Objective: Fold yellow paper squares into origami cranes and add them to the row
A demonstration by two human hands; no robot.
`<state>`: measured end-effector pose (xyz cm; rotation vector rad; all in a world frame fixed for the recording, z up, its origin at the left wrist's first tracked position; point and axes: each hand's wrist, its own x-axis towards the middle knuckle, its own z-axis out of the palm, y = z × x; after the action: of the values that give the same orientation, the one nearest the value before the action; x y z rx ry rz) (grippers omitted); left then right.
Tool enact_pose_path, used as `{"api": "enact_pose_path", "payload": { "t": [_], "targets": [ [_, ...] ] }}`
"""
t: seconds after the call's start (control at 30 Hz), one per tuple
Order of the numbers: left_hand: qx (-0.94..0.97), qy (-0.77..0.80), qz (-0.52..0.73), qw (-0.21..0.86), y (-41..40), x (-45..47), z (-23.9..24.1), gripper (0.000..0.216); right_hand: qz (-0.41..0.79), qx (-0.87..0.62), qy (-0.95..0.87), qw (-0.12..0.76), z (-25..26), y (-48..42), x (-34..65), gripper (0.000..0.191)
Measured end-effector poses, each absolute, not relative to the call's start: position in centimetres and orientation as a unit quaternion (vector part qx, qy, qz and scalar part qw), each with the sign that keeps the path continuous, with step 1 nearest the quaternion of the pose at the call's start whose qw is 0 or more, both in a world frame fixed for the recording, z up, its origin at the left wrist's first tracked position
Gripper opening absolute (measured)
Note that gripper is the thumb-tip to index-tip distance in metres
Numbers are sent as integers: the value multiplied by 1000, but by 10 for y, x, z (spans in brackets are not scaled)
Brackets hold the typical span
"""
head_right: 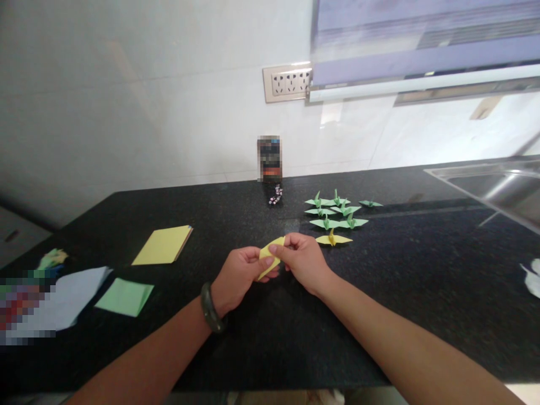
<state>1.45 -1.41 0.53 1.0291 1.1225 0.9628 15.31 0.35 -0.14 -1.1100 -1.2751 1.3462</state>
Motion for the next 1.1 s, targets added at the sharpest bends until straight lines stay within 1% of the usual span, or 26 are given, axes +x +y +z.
{"api": "enact_pose_path", "payload": {
  "t": [0.13, 0.27, 0.37, 0.47, 0.53, 0.57, 0.6, 0.63, 0.7, 0.73, 0.83, 0.93, 1.1],
  "targets": [
    [459, 512, 383, 617, -16, 16, 9, 12, 518, -466, -529, 485, -3, 8, 158, 29],
    [460, 534, 358, 613, -17, 17, 10, 8, 462, -469, -483, 577, 3, 20, 172, 35],
    [467, 551, 385, 575, -15, 18, 8, 15, 461, -457, -457, 608, 9, 27, 180, 38],
    [460, 539, 474, 522, -13, 17, 5, 29, 490, -461, -463, 577, 11, 25, 178, 38],
    [463, 506, 493, 535, -12, 16, 4, 44, 505, -468, -484, 541, 10, 20, 172, 36],
    [469, 489, 484, 553, -12, 16, 3, 47, 509, -471, -501, 518, 10, 17, 169, 34],
    [479, 476, 461, 575, -13, 16, 3, 45, 512, -476, -516, 495, 9, 15, 166, 32],
    [488, 469, 444, 587, -13, 16, 2, 38, 515, -481, -524, 479, 8, 12, 163, 31],
    [497, 476, 423, 590, -14, 16, 2, 20, 511, -483, -535, 468, 7, 9, 159, 32],
    [497, 486, 421, 583, -14, 16, 3, 16, 513, -479, -536, 470, 6, 9, 158, 32],
    [495, 501, 421, 572, -15, 16, 7, 15, 532, -452, -533, 478, 6, 9, 157, 32],
    [496, 505, 428, 562, -15, 14, 11, 19, 555, -434, -534, 467, 5, 9, 159, 28],
    [477, 513, 493, 516, -10, 8, 12, 20, 560, -432, -556, 435, 3, 9, 162, 22]
  ]
}}
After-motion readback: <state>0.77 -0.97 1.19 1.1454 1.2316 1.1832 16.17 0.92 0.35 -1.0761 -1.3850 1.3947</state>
